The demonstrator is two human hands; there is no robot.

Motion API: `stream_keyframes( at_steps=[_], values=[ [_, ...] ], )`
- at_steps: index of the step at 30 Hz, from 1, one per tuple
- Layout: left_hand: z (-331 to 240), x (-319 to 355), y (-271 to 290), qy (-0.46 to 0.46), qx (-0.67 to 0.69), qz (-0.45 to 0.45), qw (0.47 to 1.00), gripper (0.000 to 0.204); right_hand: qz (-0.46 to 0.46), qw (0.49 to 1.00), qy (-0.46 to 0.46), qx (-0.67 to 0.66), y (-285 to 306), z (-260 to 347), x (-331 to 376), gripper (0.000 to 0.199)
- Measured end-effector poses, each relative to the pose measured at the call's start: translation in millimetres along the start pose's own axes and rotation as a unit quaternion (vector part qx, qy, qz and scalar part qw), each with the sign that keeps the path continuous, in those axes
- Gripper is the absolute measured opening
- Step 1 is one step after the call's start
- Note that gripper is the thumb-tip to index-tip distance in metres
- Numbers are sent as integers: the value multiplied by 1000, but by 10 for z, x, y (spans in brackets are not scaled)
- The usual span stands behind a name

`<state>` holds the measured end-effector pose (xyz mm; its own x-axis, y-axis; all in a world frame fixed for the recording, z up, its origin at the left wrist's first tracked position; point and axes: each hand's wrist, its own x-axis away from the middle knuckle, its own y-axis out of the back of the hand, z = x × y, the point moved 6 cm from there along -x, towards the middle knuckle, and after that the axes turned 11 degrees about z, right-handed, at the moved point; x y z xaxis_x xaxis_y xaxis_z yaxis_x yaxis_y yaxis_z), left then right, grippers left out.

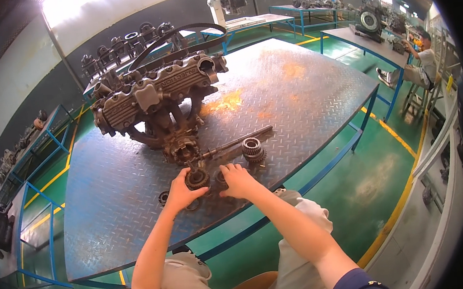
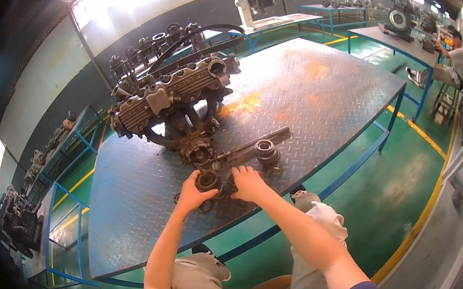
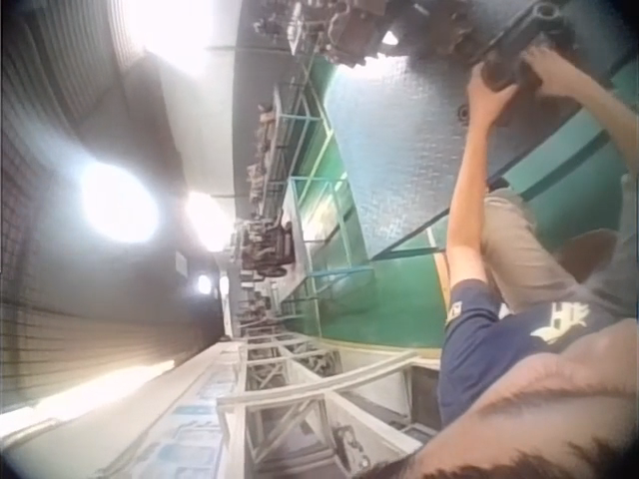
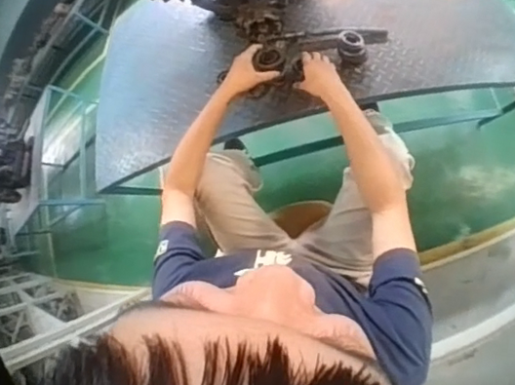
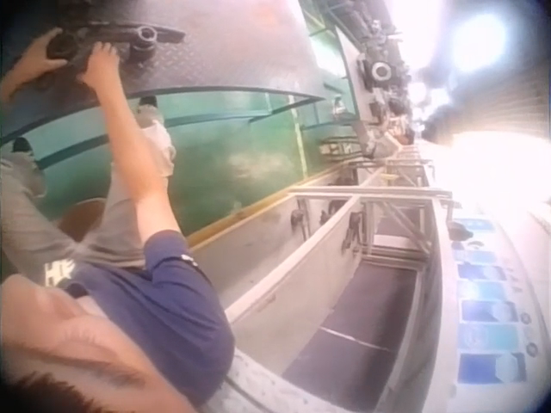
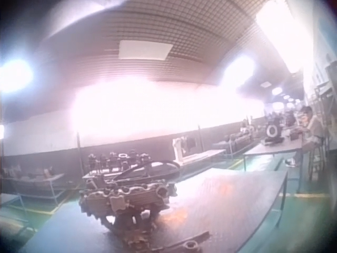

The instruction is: The person is assembling engine gears and bearings onto a shaft by hand on a workbench.

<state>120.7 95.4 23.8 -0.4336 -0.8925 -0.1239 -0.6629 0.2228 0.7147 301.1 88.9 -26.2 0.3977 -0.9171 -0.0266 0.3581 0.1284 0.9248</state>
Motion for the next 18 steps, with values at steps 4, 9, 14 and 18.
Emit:
stream_keyframes(
  at_steps=[4,9,14,18],
  values=[
    [14,24,17,8,-25,-11,1000,77,-6,999,-27,-37,-6,-153,-73,78],
    [46,62,57,29,34,-10,999,73,19,998,-22,-64,-15,-203,-126,69],
    [10,82,0,29,50,-26,998,70,-4,997,-8,-83,23,-226,-95,65],
    [21,86,0,27,45,-34,998,70,-2,998,-10,-62,98,-184,-72,64]
  ],
)
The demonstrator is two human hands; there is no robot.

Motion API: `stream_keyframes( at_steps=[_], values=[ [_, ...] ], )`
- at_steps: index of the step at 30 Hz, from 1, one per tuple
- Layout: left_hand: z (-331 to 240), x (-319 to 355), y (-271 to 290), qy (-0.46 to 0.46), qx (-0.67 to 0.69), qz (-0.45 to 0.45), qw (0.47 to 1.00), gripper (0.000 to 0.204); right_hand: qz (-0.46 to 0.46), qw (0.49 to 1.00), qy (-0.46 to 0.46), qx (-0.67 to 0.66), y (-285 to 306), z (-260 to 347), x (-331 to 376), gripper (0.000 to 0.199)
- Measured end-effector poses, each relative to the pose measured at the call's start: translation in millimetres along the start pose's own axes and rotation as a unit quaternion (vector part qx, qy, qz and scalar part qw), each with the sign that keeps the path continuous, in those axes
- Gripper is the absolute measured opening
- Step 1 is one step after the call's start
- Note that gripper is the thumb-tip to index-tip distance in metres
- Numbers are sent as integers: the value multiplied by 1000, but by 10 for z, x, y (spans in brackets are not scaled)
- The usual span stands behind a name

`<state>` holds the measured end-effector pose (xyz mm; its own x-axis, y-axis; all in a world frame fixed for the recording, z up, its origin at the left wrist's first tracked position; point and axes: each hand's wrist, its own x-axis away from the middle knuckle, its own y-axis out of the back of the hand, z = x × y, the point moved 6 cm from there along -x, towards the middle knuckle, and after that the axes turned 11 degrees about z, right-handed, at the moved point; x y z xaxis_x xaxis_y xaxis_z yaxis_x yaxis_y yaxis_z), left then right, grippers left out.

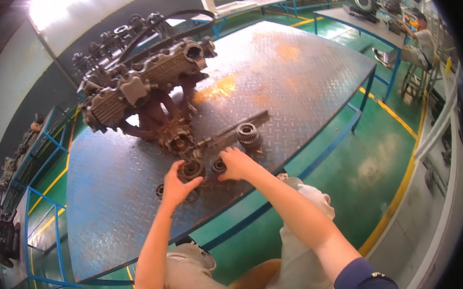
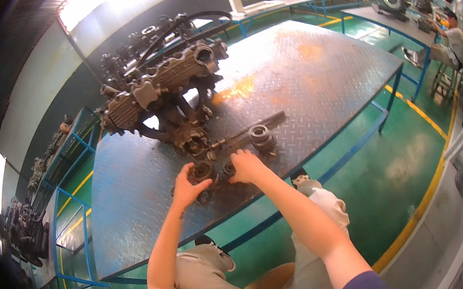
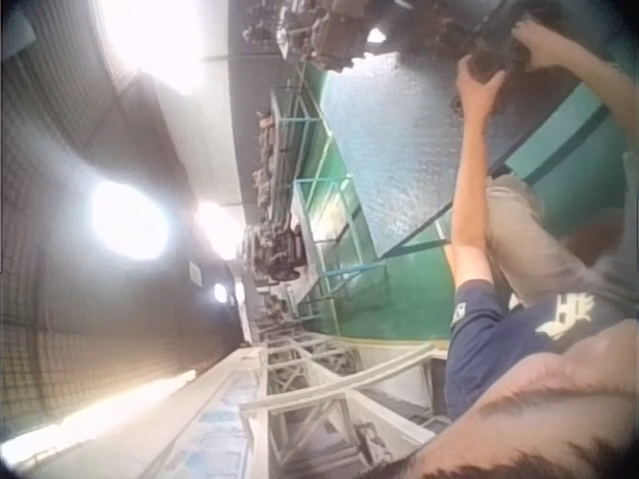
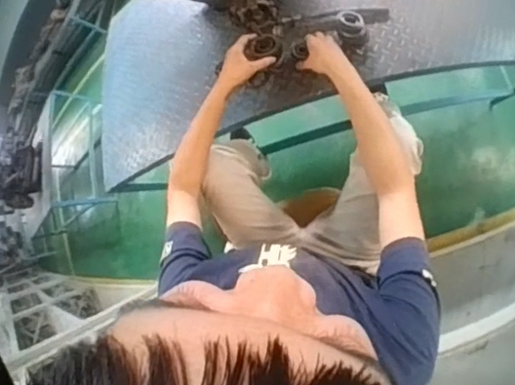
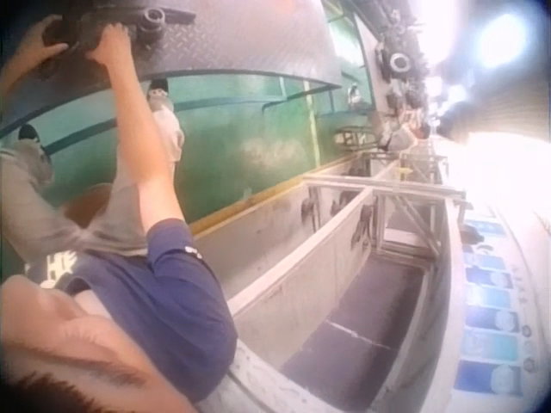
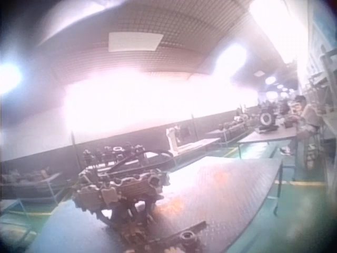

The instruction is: The person is assembling engine gears and bearings onto a shaft by hand on a workbench.

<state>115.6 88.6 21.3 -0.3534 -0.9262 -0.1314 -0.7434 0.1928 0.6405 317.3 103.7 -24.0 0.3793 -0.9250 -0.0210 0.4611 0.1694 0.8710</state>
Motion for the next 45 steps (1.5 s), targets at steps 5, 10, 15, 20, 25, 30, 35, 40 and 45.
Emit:
stream_keyframes(
  at_steps=[5,10,15,20,25,30,35,40,45],
  values=[
    [75,72,46,-9,24,34,999,82,-23,999,31,20,91,76,-68,62],
    [64,120,101,-34,-84,47,995,77,-43,998,32,40,217,77,45,51],
    [364,328,219,-34,-176,28,983,64,-16,998,53,18,68,222,-185,60],
    [221,299,97,-15,-167,36,985,63,-7,999,30,21,107,98,-139,61],
    [98,298,63,-21,-273,29,961,59,-44,998,49,-9,321,92,-145,58],
    [341,314,65,8,-206,44,978,55,-128,974,88,-167,724,41,-93,50],
    [380,362,26,24,-207,51,977,54,-233,967,47,-90,896,-44,50,48],
    [476,399,56,4,-206,49,977,51,-218,975,-4,-39,850,-243,-47,53],
    [456,362,61,-25,-211,49,976,47,-326,945,25,-8,847,-515,-135,57]
  ],
)
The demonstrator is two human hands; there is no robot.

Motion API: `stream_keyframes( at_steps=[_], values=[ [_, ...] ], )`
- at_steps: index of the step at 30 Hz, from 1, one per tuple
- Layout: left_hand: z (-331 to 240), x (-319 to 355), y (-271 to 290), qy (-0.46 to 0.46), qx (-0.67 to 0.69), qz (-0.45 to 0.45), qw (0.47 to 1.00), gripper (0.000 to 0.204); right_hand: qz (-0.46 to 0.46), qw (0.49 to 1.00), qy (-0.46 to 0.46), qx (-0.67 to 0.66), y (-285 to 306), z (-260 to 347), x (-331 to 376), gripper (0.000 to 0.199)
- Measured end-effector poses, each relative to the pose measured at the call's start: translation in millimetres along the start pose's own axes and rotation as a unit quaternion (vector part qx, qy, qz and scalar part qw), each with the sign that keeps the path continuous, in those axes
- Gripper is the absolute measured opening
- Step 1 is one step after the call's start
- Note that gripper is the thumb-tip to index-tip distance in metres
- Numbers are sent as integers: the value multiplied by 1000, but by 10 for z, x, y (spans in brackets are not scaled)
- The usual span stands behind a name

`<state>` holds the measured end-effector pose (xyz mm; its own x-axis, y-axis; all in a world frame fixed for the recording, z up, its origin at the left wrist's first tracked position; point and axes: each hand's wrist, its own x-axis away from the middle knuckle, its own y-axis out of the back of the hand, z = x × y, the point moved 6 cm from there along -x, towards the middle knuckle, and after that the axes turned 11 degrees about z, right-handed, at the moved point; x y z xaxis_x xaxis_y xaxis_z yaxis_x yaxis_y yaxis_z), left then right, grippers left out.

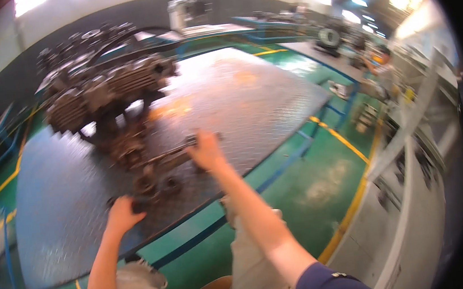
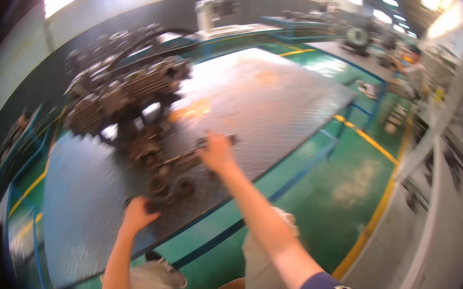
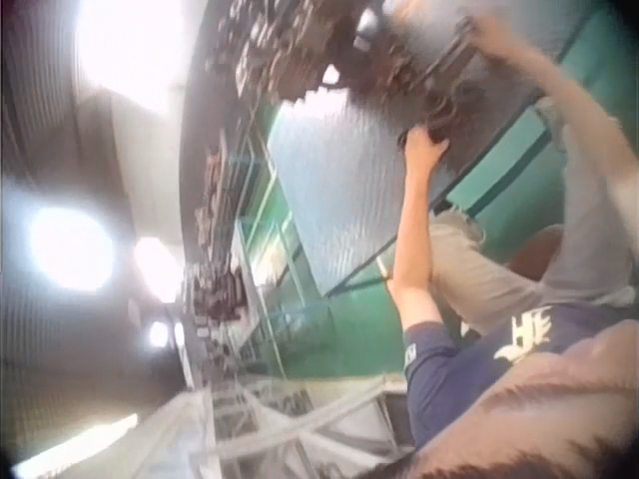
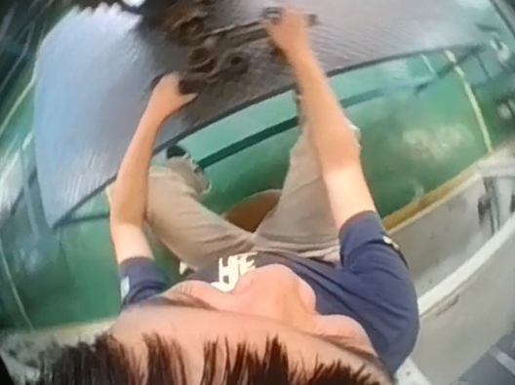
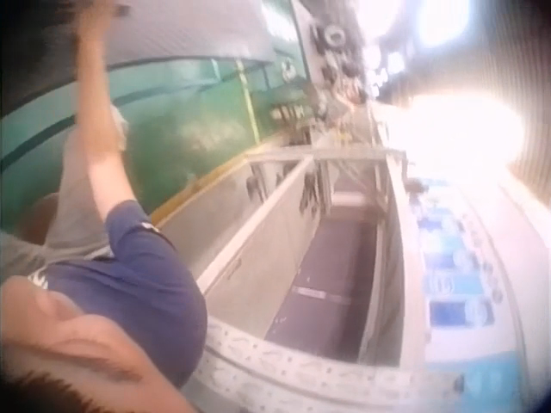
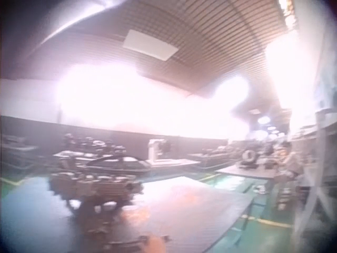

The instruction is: The person is assembling engine gears and bearings onto a shaft by hand on a workbench.

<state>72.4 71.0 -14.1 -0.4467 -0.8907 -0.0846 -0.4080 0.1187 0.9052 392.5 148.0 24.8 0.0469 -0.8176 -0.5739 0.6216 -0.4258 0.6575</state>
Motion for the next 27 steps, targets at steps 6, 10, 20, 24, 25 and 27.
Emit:
stream_keyframes(
  at_steps=[6,10,20,24,25,27],
  values=[
    [-188,-140,-80,3,13,33,999,48,-67,963,-190,-178,564,-545,23,52],
    [-47,-38,-100,10,0,35,999,50,-57,950,-260,-161,474,-569,60,57],
    [-131,-85,-151,31,-11,71,997,49,86,976,-179,-91,214,-283,105,59],
    [-159,-81,-116,40,0,84,996,49,105,975,-179,-81,228,-266,75,56],
    [-167,-80,-112,38,-1,84,996,49,111,975,-173,-82,232,-275,76,56],
    [-168,-70,-120,41,-9,87,995,49,111,977,-166,-76,237,-277,96,54]
  ],
)
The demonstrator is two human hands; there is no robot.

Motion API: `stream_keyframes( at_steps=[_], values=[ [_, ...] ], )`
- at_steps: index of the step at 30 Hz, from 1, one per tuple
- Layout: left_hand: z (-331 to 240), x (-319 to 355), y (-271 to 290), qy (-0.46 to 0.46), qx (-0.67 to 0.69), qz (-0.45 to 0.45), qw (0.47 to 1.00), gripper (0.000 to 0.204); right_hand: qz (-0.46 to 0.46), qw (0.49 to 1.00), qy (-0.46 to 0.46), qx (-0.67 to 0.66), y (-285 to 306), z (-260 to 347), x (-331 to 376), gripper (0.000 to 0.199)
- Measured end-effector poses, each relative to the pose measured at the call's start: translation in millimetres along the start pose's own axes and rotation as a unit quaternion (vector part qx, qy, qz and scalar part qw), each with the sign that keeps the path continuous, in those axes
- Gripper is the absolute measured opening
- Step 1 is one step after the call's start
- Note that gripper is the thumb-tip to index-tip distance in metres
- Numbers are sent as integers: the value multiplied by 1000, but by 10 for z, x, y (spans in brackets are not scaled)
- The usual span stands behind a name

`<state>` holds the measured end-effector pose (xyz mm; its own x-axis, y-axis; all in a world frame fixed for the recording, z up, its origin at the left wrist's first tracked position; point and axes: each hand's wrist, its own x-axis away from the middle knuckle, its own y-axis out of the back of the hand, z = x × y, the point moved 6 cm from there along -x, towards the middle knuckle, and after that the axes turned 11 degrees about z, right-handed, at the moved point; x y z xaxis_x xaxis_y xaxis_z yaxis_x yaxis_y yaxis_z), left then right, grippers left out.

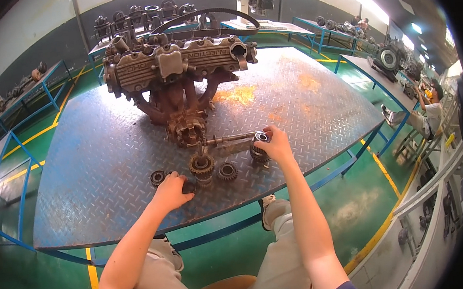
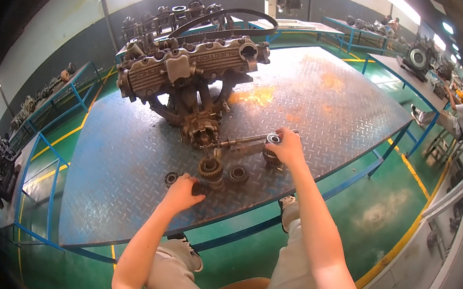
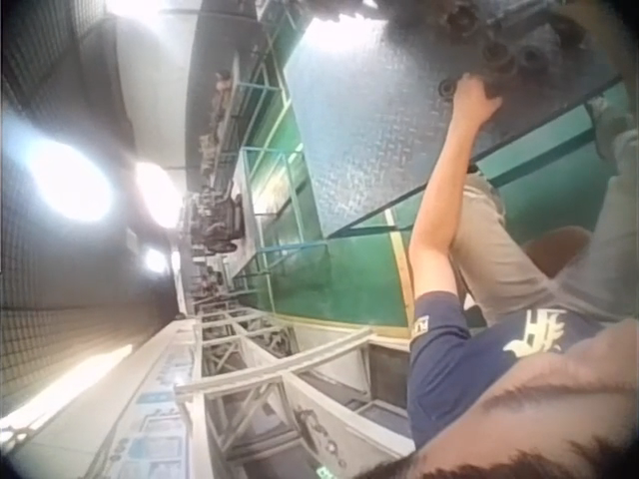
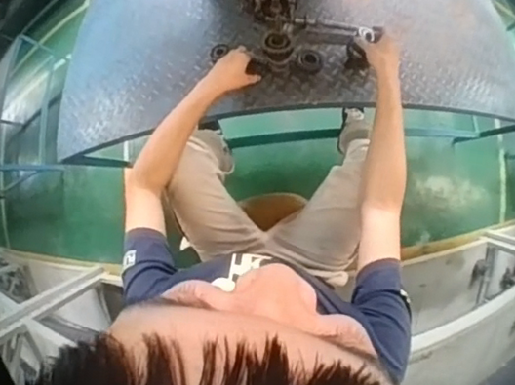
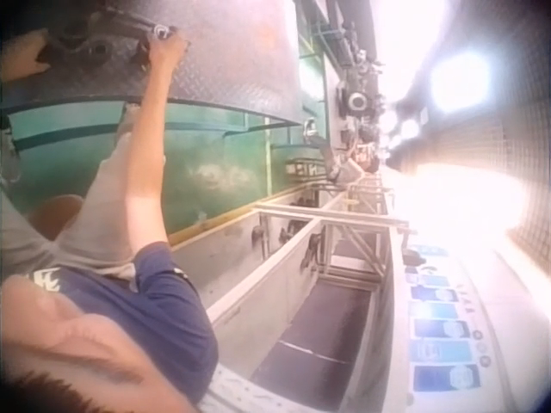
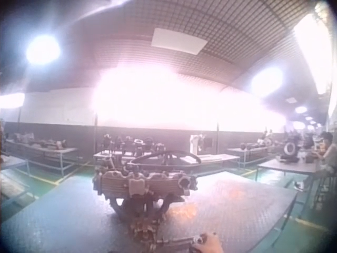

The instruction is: The person is assembling engine gears and bearings onto a shaft by hand on a workbench.

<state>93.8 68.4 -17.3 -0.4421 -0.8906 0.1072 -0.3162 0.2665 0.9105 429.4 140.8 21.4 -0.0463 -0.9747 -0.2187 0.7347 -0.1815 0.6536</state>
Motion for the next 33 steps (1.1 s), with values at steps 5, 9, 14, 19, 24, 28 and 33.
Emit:
stream_keyframes(
  at_steps=[5,9,14,19,24,28,33],
  values=[
    [50,-17,-26,5,-24,-8,1000,50,22,999,22,3,-12,48,11,53],
    [-6,8,39,-7,-27,-11,1000,48,54,998,19,-25,-35,-38,8,58],
    [-89,8,57,-5,-32,15,999,46,74,996,23,-31,-50,-115,-29,61],
    [-83,18,49,-6,-38,14,999,48,80,996,26,16,-64,-64,-36,70],
    [-114,0,50,-2,-35,12,999,47,97,995,4,1,-62,-224,-131,77],
    [-96,-24,23,-10,-33,14,999,48,115,993,10,-33,-55,-238,-150,71],
    [-84,26,55,-12,-30,-4,999,48,97,994,46,-19,-61,-86,-99,55]
  ],
)
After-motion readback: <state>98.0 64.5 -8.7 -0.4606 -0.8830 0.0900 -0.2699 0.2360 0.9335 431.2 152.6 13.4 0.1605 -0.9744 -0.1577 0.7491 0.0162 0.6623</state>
